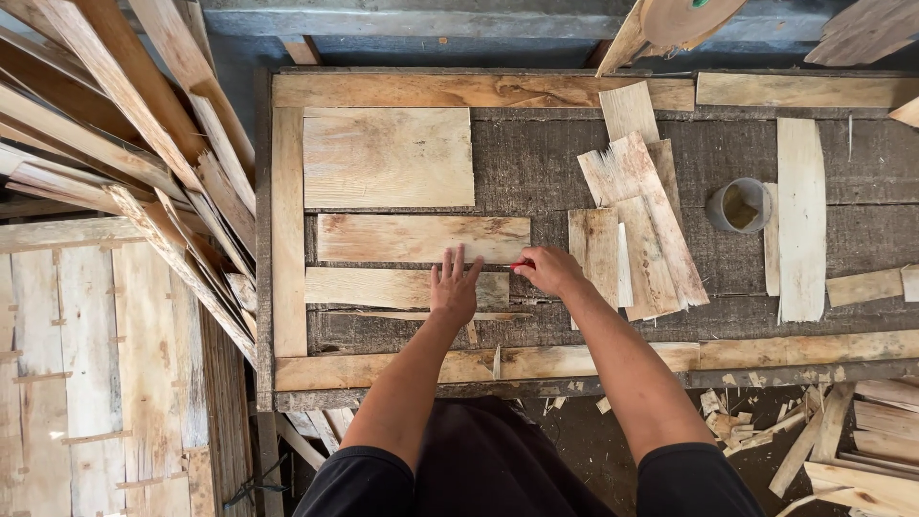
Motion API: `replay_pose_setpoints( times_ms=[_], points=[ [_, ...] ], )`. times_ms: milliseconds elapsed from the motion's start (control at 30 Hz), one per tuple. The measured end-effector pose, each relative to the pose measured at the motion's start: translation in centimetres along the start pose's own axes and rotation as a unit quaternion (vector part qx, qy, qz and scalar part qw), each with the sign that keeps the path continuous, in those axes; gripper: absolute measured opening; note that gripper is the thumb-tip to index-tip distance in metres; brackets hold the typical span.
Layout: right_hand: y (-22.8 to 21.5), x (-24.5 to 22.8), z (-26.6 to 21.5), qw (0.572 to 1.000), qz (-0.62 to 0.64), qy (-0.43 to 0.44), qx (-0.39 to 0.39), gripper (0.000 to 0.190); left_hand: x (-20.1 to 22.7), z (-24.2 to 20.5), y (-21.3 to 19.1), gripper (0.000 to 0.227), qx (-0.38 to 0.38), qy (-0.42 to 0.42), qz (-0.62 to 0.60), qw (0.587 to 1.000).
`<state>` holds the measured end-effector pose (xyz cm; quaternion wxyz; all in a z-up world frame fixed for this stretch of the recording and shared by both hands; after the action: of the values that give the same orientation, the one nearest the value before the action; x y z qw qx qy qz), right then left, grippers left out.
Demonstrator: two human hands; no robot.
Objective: Sorting, lining up, and scoring wood veneer sheets on a workbench with a utility cutter.
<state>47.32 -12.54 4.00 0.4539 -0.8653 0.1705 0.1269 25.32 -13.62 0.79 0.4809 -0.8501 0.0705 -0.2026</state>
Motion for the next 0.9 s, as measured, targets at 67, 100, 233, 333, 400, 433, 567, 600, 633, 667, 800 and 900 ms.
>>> replay_pose_setpoints(
  times_ms=[67, 100, 233, 333, 400, 433, 567, 600, 633, 667, 800, 900],
  points=[
    [-0.5, -0.7, -0.4, 1.000, -0.008, 0.008, 0.000, 0.026, 0.0, 0.2, -0.1, 0.075, -0.010, 0.001, 0.009, 1.000],
    [-0.8, -1.0, -0.7, 1.000, -0.016, 0.017, 0.000, 0.026, 0.0, 0.3, -0.1, 0.077, -0.021, 0.003, 0.017, 1.000],
    [-1.0, -1.0, -0.6, 1.000, -0.013, 0.003, 0.007, 0.026, -0.2, 0.4, 0.2, 0.076, -0.011, 0.004, 0.008, 1.000],
    [-1.1, -0.9, -0.5, 1.000, -0.010, 0.021, 0.005, 0.025, -0.2, 0.5, 0.2, 0.078, -0.012, 0.007, 0.018, 1.000],
    [-1.1, -0.7, -0.5, 0.999, -0.009, 0.033, 0.004, 0.026, -0.2, 0.5, 0.2, 0.076, -0.003, 0.004, 0.008, 1.000],
    [-1.1, -0.6, -0.5, 0.999, -0.009, 0.034, 0.004, 0.026, -0.3, 0.4, 0.3, 0.076, -0.004, 0.004, 0.008, 1.000],
    [-1.3, -0.6, -0.2, 0.999, -0.019, 0.049, -0.010, 0.024, -0.5, 0.3, 0.4, 0.076, 0.014, 0.013, 0.007, 1.000],
    [-1.4, -0.6, -0.2, 0.998, -0.020, 0.053, -0.013, 0.024, -0.5, 0.3, 0.5, 0.076, 0.017, 0.015, 0.003, 1.000],
    [-1.5, -0.5, -0.2, 0.998, -0.020, 0.054, -0.012, 0.024, -0.5, 0.3, 0.5, 0.076, 0.017, 0.016, 0.003, 1.000],
    [-1.5, -0.5, -0.1, 0.998, -0.017, 0.056, -0.016, 0.024, -0.5, 0.3, 0.5, 0.075, 0.019, 0.018, 0.003, 1.000],
    [-1.2, 0.1, 0.4, 0.998, -0.020, 0.060, -0.019, 0.022, -0.8, 0.1, 0.7, 0.071, 0.030, 0.030, -0.005, 0.999],
    [-2.0, -0.2, 0.0, 0.998, -0.021, 0.053, -0.012, 0.022, -0.5, -0.1, -0.2, 0.073, 0.014, 0.023, 0.007, 1.000]
  ],
)
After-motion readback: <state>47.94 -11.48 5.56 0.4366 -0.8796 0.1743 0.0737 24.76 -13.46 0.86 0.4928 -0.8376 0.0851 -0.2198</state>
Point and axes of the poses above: each hand's wrist, its own z-axis towards the middle knuckle, its own y-axis out of the palm, x = y × z, the point moved 2 cm from there along z, towards the middle knuckle, and after that the axes turned 2 degrees about -y, right-handed, at the moved point
